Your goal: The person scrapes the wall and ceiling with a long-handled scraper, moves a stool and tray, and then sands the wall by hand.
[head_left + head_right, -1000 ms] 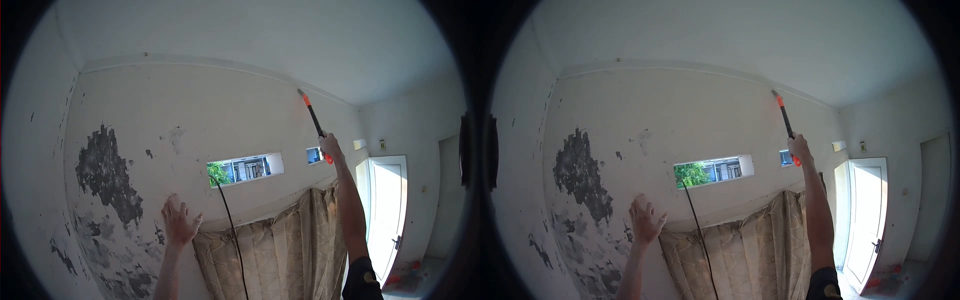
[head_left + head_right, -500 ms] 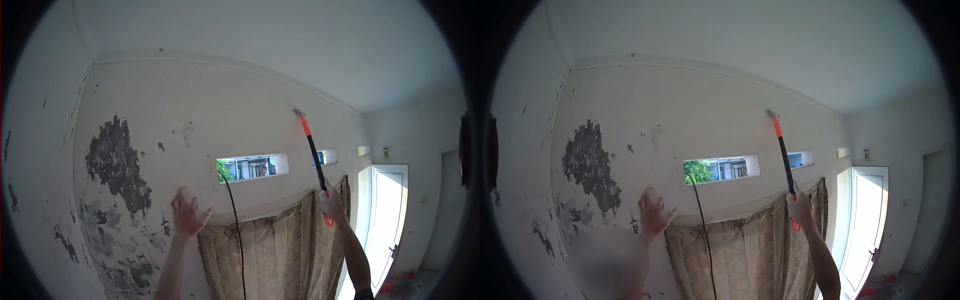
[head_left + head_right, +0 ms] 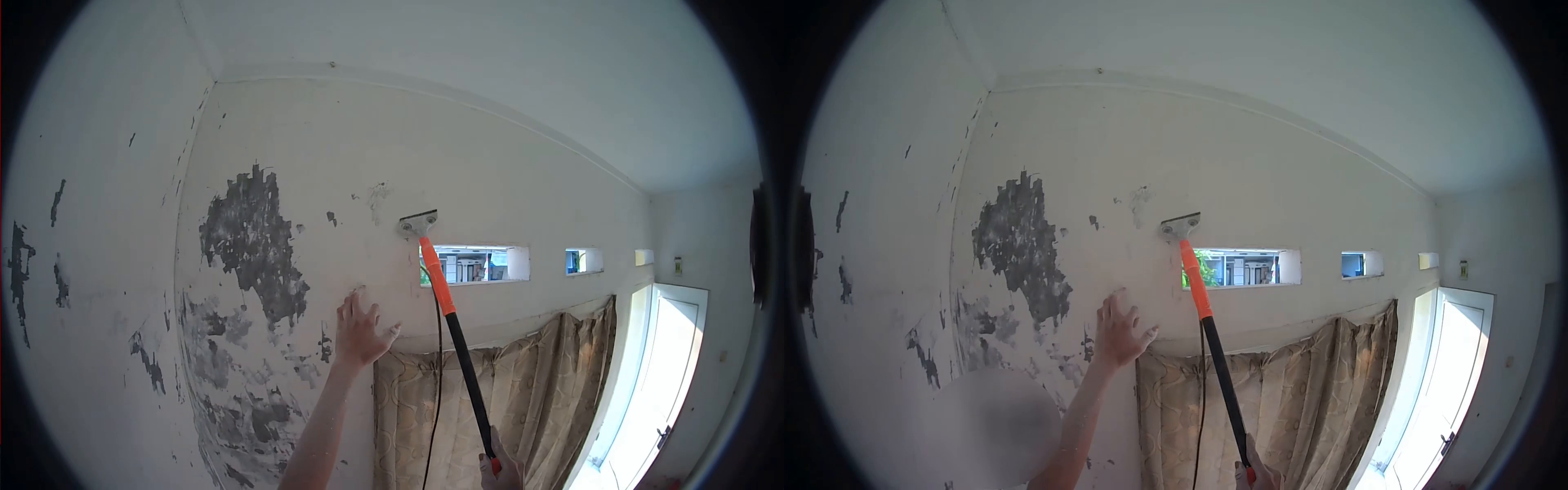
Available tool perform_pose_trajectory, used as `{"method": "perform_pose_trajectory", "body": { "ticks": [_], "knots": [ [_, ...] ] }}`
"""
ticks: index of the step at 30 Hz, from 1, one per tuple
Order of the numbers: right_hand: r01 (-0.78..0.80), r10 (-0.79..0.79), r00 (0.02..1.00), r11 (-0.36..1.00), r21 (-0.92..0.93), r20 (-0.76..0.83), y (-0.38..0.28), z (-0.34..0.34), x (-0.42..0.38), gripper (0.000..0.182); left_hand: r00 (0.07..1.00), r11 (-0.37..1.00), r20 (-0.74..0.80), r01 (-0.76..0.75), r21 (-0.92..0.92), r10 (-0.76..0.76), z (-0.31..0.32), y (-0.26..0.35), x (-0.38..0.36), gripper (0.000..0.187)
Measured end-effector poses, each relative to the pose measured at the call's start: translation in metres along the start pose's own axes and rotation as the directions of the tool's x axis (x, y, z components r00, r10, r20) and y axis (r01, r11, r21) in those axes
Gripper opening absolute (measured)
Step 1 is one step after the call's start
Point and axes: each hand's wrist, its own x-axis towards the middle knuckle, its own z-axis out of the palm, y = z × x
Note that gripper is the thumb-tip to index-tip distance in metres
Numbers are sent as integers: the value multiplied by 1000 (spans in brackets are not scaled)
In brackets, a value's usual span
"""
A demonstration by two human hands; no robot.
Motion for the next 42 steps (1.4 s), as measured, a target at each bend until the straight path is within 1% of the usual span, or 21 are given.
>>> {"method": "perform_pose_trajectory", "body": {
  "ticks": [2,3,6,8,9,11,12,13,15,16,17,18,22,24,25,27,30,37,39,40,42],
  "knots": [
    [42,-47,997,997,-69,-67,-17,2,15,62,999,1000,-41,-15,-5,15,3,-1,1,41],
    [-32,19,996,985,-169,-83,-20,-4,29,61,999,1000,-32,-7,-4,7,3,-2,2,41],
    [-29,14,993,992,-125,-119,-48,-4,69,60,1000,1000,22,16,13,-16,-1,-3,0,42],
    [-68,56,994,990,-125,-95,-57,2,81,57,986,996,141,92,22,-94,-9,2,3,51],
    [-31,24,993,998,-58,-118,-49,12,79,58,983,993,147,109,34,-113,-7,2,2,51],
    [-32,25,992,998,-53,-124,-34,23,59,61,999,999,-15,41,28,-41,4,-3,-1,44],
    [-28,20,988,998,-51,-150,-26,32,49,65,999,999,-30,36,24,-36,9,-5,-1,44],
    [-39,44,982,999,33,-186,-25,42,33,43,998,999,-51,43,28,-42,14,-7,-2,45],
    [-47,58,994,992,115,-94,2,51,-3,61,991,999,-137,13,50,-6,25,-9,-5,50],
    [-106,141,979,970,220,-150,15,53,-27,60,990,1000,-138,19,11,-17,28,-10,-5,55],
    [-161,184,982,940,302,-48,29,58,-35,59,985,992,-137,94,-83,-105,63,-27,-15,59],
    [-131,182,976,927,352,-116,35,61,-38,56,980,963,66,198,-183,-189,44,-18,-12,63],
    [-184,212,973,950,251,-89,50,45,-55,55,976,960,79,213,-181,-201,29,-6,-15,64],
    [-160,192,972,963,216,-137,25,34,-56,52,982,978,6,187,-90,-188,46,-13,-13,64],
    [-153,183,970,970,190,-157,21,31,-59,51,985,976,5,174,-131,-175,42,-12,-8,64],
    [-138,166,970,978,159,-177,24,29,-67,48,982,988,120,148,-36,-143,20,-17,-6,64],
    [-125,148,975,982,139,-166,37,25,-82,45,971,986,173,168,2,-166,9,-12,-5,63],
    [-151,174,977,972,179,-121,56,24,-120,39,965,980,183,195,-24,-188,-7,4,-8,62],
    [-179,197,979,953,244,-54,61,24,-129,38,951,933,225,266,-243,-212,-33,9,-27,62],
    [-194,206,978,941,278,-16,56,29,-137,38,943,940,250,273,-204,-219,-40,10,-47,62],
    [-214,209,977,913,346,51,44,33,-148,38,907,637,173,396,-662,-384,-57,22,-97,54]
  ]
}}
